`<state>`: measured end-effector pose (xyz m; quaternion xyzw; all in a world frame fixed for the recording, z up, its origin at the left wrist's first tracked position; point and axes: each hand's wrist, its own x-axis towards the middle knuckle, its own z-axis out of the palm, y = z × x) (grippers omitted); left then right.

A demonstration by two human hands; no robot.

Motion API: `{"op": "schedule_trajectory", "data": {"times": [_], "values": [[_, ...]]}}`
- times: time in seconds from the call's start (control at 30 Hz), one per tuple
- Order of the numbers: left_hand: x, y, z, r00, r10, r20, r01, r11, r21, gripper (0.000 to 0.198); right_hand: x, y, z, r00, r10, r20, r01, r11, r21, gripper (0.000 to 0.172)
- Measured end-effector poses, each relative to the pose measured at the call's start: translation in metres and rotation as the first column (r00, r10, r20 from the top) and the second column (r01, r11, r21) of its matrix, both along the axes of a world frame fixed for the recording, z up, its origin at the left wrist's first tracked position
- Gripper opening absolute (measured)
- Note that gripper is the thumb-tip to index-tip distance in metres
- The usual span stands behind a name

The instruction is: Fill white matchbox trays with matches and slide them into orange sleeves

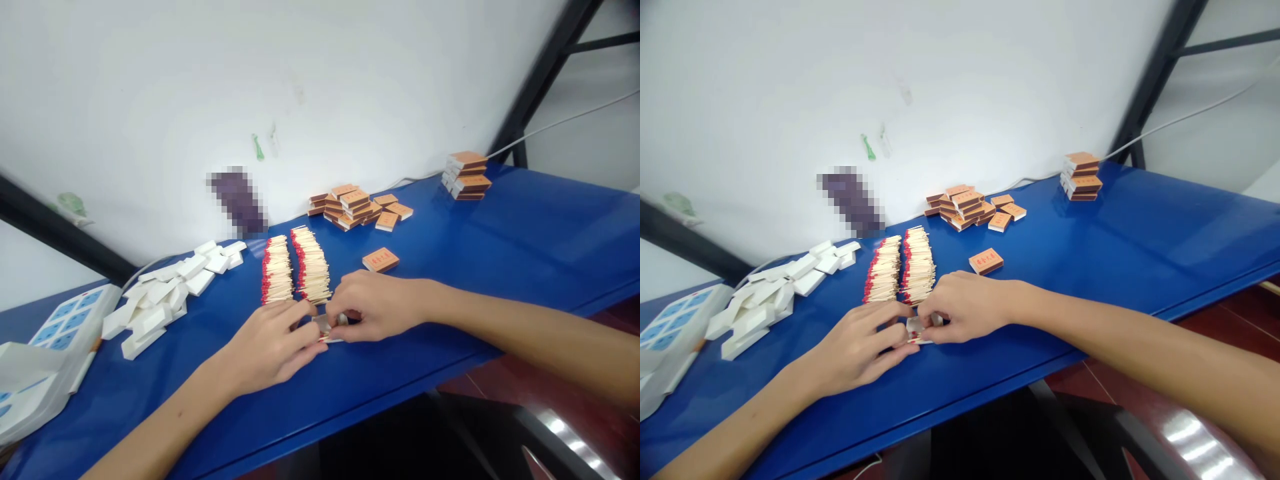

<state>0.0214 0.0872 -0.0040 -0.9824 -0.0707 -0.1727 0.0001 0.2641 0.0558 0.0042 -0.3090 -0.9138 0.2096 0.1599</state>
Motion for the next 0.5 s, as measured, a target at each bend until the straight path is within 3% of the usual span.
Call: {"op": "schedule_trajectory", "data": {"times": [0.23,0.5], "values": [[-0.0017,0.0025,-0.0029,0.998,0.017,-0.061,-0.018,1.0,-0.021,0.014,0.0001,0.0005,0.0003,0.998,-0.023,0.051,0.02,0.998,0.061,0.016],[-0.0009,0.0048,-0.0029,1.0,0.011,-0.012,-0.012,0.998,-0.069,0.016,0.0014,0.0001,-0.0023,1.0,0.006,0.012,-0.007,0.998,0.058,0.008]]}}
